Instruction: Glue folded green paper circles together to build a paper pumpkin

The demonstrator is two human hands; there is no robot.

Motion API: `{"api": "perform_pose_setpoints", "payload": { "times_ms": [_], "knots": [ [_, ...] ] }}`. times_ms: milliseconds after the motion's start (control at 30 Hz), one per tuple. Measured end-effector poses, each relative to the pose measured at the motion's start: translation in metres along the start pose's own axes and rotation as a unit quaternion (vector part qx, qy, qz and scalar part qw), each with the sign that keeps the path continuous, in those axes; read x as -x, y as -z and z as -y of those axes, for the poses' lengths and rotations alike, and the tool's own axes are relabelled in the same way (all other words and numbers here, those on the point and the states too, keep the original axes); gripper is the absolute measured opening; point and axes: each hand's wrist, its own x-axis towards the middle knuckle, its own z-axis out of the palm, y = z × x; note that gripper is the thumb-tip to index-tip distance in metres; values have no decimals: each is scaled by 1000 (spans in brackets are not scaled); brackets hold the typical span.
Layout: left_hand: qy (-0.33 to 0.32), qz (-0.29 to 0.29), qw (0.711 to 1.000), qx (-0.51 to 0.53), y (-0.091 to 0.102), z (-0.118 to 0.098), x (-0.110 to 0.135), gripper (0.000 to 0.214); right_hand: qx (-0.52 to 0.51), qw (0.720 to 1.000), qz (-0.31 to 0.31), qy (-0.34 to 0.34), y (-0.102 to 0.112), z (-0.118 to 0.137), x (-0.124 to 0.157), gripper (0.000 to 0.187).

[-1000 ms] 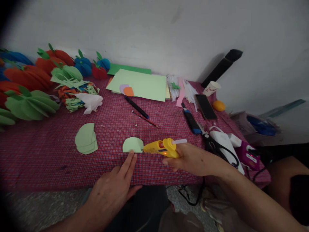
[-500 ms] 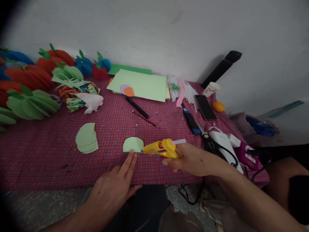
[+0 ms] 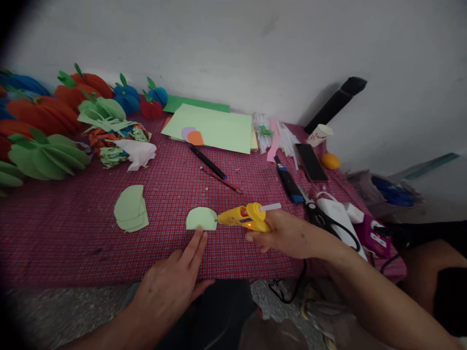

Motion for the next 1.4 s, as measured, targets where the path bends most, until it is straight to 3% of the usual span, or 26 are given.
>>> {"api": "perform_pose_setpoints", "payload": {
  "times_ms": [267, 1067, 1400],
  "knots": [
    [3, 10, 1000, -1, 0, 0, -1, 61, -30, 999, -12, 7, 1, 0, -6, 39],
    [8, -5, 1000, 3, -1, -1, 1, 62, 24, 1000, -5, 2, -7, -9, 9, 39],
    [3, 4, 1000, -2, -1, 0, 1, 62, -2, 1000, -6, 1, -2, -1, 1, 35]
  ]
}}
